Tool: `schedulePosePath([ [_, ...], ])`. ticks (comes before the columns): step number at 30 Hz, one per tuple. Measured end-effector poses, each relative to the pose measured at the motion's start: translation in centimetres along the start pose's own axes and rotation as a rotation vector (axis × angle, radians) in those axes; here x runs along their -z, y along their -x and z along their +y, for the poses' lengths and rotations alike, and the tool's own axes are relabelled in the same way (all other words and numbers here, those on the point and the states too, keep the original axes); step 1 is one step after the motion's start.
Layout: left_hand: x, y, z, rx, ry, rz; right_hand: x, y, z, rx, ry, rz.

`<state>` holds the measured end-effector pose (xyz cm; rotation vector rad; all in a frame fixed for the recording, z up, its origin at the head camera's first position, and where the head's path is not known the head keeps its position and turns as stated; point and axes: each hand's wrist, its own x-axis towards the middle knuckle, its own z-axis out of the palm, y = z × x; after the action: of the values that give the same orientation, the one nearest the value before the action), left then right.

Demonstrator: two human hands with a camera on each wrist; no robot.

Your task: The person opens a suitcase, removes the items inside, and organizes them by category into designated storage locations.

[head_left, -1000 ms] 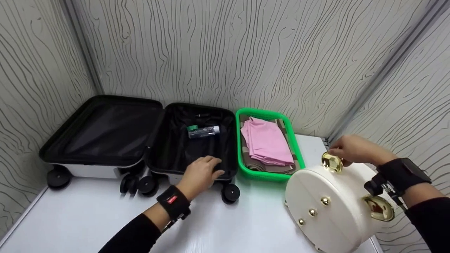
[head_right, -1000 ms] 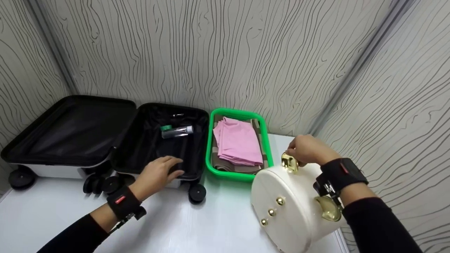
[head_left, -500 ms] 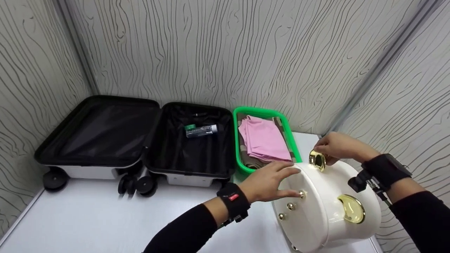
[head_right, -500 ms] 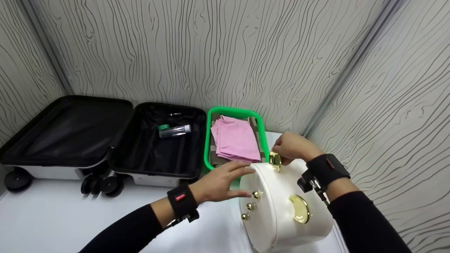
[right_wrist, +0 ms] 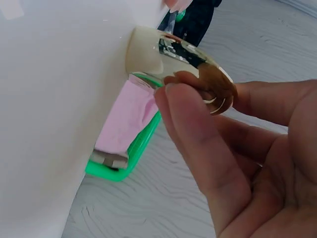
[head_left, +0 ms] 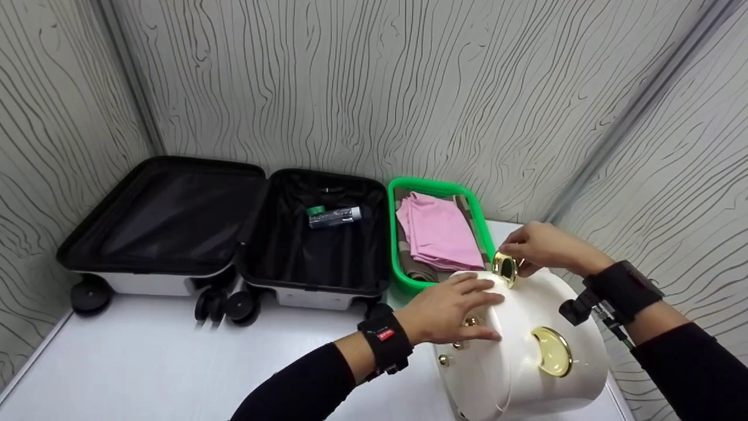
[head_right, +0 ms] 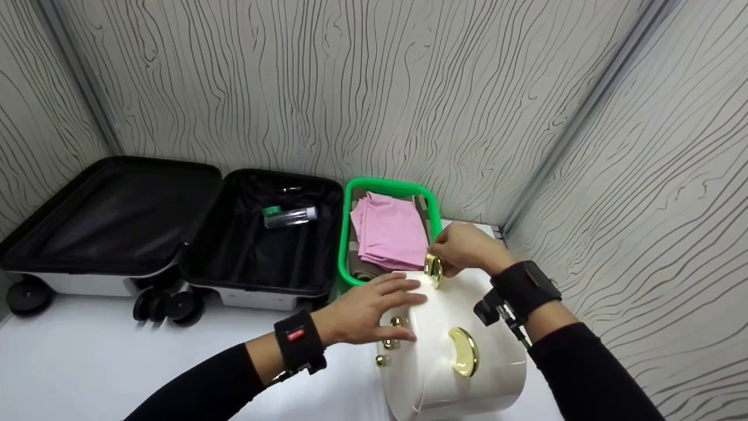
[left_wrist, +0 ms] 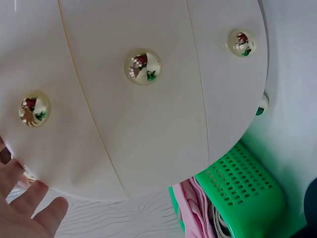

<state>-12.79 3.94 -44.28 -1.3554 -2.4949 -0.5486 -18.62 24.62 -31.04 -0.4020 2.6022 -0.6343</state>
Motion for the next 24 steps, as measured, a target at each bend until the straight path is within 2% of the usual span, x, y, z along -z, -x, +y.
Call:
schedulePosePath([
  [9,2.5,4.0,-3.1,-0.049,0.101,0.026,-1.8,-1.8,-2.9,0.067,-0.015,-0.018],
  [13,4.1,5.4,-4.7,-0.054,0.136,-0.018,-2.7,-2.6,-4.2,0.105,-0.014,-0.005],
  [18,5.9,6.3,-6.2,-0.051,0.183,-0.073,-3.5,-3.4,-5.4,0.141,-0.032,0.016],
  [22,6.0,6.6,-6.2,-0.056,0.185,-0.084,-3.5,-2.8,-5.0,0.174,-0.028,0.046],
  [24,5.8,6.8,-5.8,-0.054,0.169,-0.082,-3.3,-1.8,-4.5,0.202,0.001,0.091],
])
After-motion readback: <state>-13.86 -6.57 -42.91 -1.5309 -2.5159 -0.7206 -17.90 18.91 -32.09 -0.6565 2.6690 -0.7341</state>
